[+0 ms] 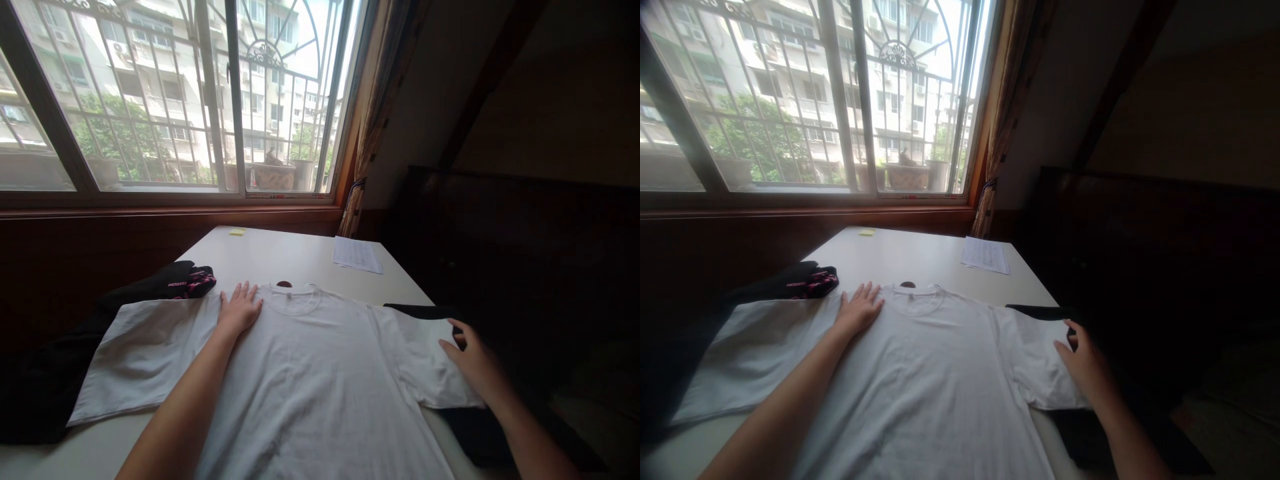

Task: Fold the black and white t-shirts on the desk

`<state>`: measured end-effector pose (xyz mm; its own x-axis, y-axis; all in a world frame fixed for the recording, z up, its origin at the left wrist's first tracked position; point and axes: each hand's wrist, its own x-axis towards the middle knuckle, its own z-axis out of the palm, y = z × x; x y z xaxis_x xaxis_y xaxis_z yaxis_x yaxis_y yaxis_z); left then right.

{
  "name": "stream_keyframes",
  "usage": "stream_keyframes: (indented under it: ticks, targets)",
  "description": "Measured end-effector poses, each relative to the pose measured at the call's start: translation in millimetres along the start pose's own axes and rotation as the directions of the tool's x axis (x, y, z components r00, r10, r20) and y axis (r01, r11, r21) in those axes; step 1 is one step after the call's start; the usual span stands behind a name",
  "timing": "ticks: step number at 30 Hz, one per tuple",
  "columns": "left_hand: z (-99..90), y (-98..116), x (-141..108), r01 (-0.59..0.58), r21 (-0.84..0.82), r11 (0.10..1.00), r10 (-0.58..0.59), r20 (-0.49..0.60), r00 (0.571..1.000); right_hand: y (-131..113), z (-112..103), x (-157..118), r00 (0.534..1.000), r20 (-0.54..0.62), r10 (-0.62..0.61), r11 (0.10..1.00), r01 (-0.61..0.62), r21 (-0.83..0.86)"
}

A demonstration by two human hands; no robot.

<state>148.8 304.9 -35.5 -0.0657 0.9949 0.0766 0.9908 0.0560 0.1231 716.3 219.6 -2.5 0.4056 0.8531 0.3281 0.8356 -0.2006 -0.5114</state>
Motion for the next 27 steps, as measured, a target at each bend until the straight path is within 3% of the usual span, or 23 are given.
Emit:
stream_keyframes:
  ticks: [5, 11, 15, 22, 27]
  targets:
    - [-0.9, 0.4, -0.9, 0.001, -0.009, 1.0, -0.001, 0.003, 1.0, -55.0, -16.0, -10.4, 0.984, -0.035, -0.174, 0.985, 0.173, -0.008]
    - [-3.6, 0.7, -2.3, 0.006, -0.023, 1.0, -0.006, 0.012, 1.0, -118.6, -22.5, -30.0, 0.921, 0.014, -0.389, 0.921, 0.389, -0.011]
    - [-3.6, 0.6, -3.3, 0.002, -0.026, 1.0, -0.002, -0.001, 1.0, -156.4, -22.9, -46.3, 0.88, 0.072, -0.47, 0.883, 0.468, 0.048]
    - [-2.8, 0.5, -2.8, 0.0, -0.029, 1.0, 0.0, -0.005, 1.0, -197.6, 5.2, -78.7, 0.783, 0.202, -0.588, 0.809, 0.572, 0.138]
    - [-1.6, -0.1, -2.1, 0.005, -0.025, 1.0, -0.005, -0.005, 1.0, -214.0, 28.6, -110.3, 0.718, 0.331, -0.612, 0.79, 0.542, 0.287]
